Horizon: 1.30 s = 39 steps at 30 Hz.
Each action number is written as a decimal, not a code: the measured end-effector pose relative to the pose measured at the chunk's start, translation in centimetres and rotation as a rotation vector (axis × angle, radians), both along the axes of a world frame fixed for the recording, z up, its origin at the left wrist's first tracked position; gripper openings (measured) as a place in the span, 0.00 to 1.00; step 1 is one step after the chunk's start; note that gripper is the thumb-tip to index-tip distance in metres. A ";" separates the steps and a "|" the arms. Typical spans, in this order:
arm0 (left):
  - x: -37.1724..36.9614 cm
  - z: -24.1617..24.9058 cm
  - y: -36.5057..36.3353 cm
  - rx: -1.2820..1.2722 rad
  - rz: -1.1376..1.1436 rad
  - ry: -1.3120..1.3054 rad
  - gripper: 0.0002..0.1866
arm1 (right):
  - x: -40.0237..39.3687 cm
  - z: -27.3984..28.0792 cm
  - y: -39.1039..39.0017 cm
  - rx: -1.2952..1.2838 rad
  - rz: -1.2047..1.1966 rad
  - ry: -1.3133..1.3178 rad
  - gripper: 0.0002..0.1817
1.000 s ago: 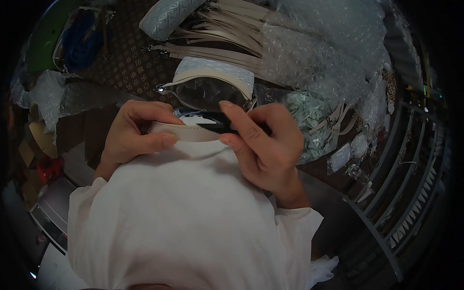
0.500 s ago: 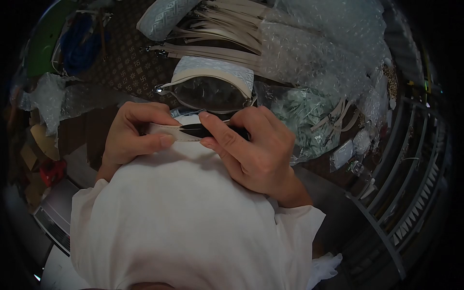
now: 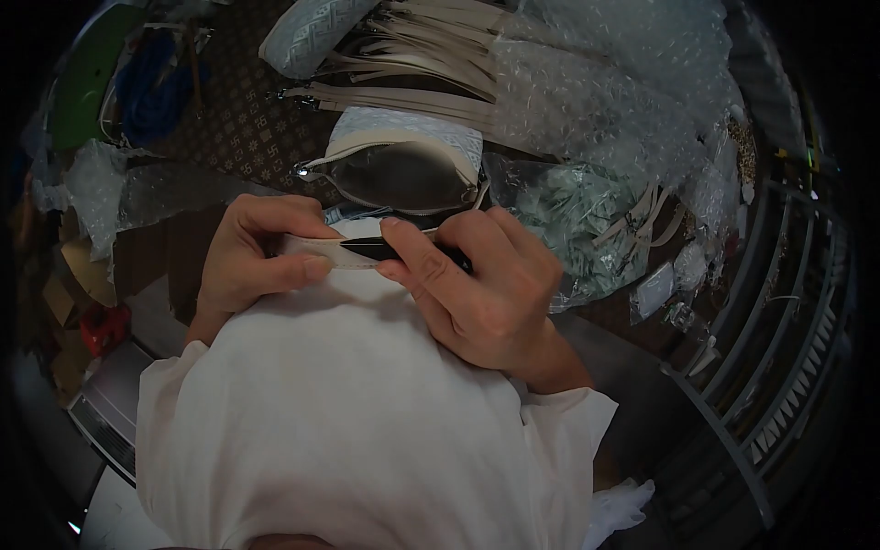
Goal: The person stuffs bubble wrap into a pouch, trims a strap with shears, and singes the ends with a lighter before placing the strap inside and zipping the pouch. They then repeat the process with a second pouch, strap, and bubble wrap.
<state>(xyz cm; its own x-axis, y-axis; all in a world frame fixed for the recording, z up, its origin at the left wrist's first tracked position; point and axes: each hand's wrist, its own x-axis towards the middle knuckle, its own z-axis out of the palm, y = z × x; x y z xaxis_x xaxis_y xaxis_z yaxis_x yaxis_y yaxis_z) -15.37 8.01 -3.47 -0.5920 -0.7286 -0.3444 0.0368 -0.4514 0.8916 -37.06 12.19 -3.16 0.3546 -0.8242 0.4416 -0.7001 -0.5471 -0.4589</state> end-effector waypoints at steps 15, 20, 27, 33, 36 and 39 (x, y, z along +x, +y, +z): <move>-0.2 -0.3 -0.3 0.080 -0.020 0.047 0.10 | -8.5 -15.8 -0.9 0.409 -0.793 -0.055 0.16; -0.1 -0.1 -0.4 0.077 -0.021 0.021 0.10 | -6.9 -12.8 -0.6 0.395 -0.667 -0.389 0.15; -0.5 0.0 -0.4 0.091 -0.024 0.020 0.10 | -2.4 -0.7 -0.7 0.145 -0.025 -0.186 0.22; -0.2 0.0 -0.4 0.064 -0.028 -0.003 0.10 | -0.8 -0.1 -1.3 0.054 0.070 -0.059 0.21; -0.2 0.0 -0.3 0.050 -0.023 -0.006 0.09 | -0.5 -0.2 -1.3 0.033 0.079 -0.045 0.20; -0.2 0.1 -0.4 0.059 -0.028 -0.002 0.09 | -0.5 -0.3 -1.2 0.033 0.070 -0.044 0.20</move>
